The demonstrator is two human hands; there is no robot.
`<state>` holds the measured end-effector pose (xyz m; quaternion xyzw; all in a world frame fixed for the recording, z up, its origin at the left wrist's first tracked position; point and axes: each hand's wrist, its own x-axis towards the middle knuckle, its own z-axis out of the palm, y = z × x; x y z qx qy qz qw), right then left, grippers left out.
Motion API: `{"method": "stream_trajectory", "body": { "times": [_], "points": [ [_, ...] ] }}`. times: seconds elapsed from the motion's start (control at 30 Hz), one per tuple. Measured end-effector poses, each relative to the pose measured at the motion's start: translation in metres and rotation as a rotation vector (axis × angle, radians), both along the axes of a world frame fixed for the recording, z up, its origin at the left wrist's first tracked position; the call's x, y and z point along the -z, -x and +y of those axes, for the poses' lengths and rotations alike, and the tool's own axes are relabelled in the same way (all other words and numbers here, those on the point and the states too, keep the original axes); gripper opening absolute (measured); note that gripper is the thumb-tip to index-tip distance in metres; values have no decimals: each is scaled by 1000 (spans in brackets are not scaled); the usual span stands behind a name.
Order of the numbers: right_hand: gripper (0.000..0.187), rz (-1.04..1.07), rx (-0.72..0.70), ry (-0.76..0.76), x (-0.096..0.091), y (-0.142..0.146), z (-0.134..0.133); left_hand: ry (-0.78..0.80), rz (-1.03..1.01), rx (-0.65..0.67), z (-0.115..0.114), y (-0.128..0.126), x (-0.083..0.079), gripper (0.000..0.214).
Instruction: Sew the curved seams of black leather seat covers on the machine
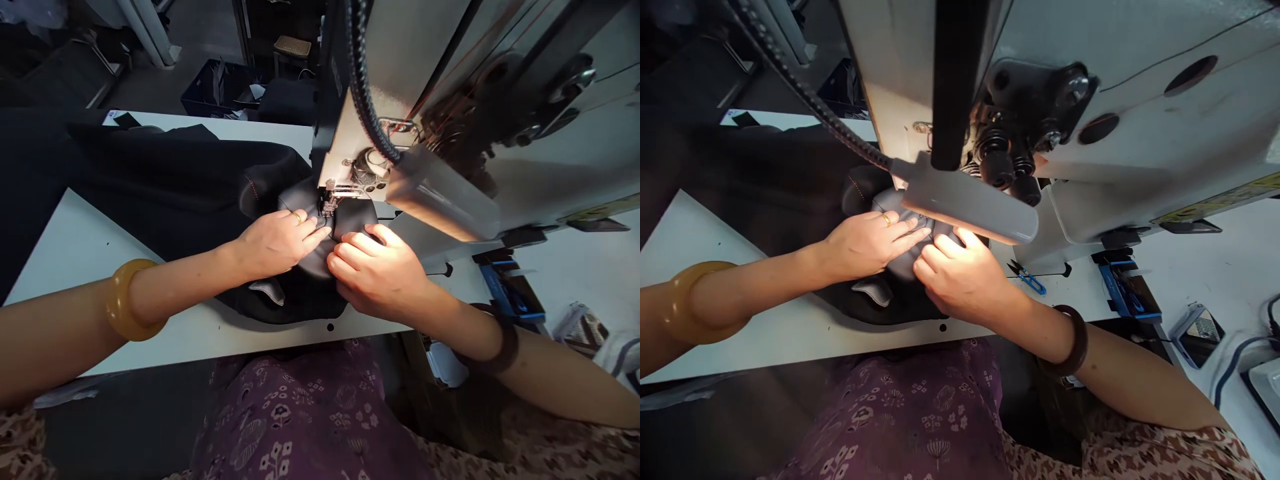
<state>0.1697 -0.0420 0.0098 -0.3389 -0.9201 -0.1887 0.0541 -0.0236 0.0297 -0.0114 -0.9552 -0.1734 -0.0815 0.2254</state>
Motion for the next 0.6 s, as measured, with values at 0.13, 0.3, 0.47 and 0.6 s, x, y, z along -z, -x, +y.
{"method": "stream_trajectory", "body": {
  "times": [0.13, 0.3, 0.47, 0.6],
  "points": [
    [34, 9, 12, 25, -1, 3, 2, -42, -25, -8, 1, 0, 2, 37],
    [38, -22, 33, 20, -1, -2, 4, -6, -19, -70, -3, -8, 4, 37],
    [44, -65, 83, 56, -4, 3, 1, 10, 36, -83, -6, -9, 0, 37],
    [45, -130, 186, 149, -8, 15, 5, 5, 33, -68, -8, -9, 1, 35]
  ]
}}
